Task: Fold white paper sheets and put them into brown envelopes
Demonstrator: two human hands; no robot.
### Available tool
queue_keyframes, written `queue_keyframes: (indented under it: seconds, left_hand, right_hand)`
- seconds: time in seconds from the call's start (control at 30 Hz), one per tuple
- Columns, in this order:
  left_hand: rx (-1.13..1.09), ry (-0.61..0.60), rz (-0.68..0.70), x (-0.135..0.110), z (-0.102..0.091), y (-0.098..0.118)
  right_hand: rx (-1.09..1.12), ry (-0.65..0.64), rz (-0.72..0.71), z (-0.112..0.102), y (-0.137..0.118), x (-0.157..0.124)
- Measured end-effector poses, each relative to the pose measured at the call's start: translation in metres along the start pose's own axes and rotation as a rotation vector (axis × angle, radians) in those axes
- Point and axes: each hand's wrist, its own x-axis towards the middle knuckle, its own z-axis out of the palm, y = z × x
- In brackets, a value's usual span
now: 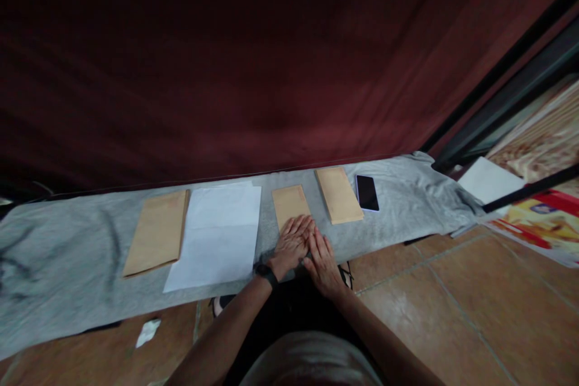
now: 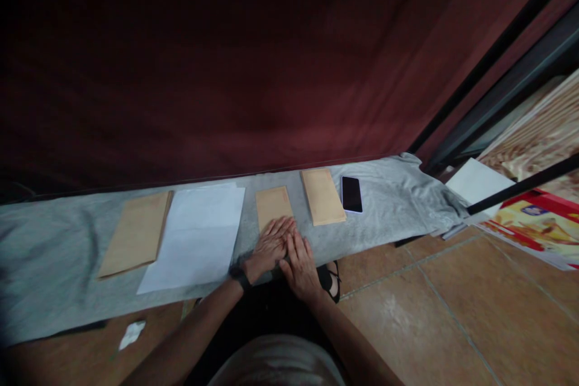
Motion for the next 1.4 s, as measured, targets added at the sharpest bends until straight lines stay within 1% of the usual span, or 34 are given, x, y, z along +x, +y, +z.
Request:
queue_keyframes:
  seconds: [0.17, 0.33, 0.53, 0.7, 0.8, 0.93, 1.13, 1.27, 1.4]
  left_hand:
    - [0.016, -0.01, 0.031, -0.016, 0.0, 0.009]
    - [0.051, -0.008, 0.053, -0.03, 0.006, 0.016]
    - [0.123, 0.039, 0.052, -0.048, 0.014, 0.025]
    - [0.164, 0.071, 0.013, -0.062, 0.018, 0.033]
    - [0.193, 0.113, -0.013, -0.07, 0.021, 0.036]
    - [0.212, 0.186, -0.046, -0.083, 0.023, 0.037]
    - [0.239, 0.221, -0.072, -0.093, 0.024, 0.034]
    - [0.245, 0.227, -0.068, -0.098, 0.024, 0.033]
    - [0.26, 0.246, -0.092, -0.105, 0.021, 0.032]
  right_hand:
    - [-0.011, -0.017, -0.015, -0.002, 0.0, 0.003]
    - [-0.02, -0.008, -0.033, 0.001, 0.002, 0.0]
    - [-0.024, 0.0, -0.031, 0.005, 0.003, -0.002]
    - [-0.023, -0.065, -0.047, -0.002, 0.002, 0.0]
    - [-0.014, -0.103, -0.056, -0.008, 0.002, 0.001]
    - [0.003, -0.13, -0.069, -0.013, 0.0, 0.0]
    - [0.002, -0.126, -0.108, -0.012, -0.005, -0.006]
    - [-0.044, -0.124, -0.083, -0.018, 0.005, -0.011]
    - [-0.07, -0.125, -0.051, -0.026, 0.019, -0.016]
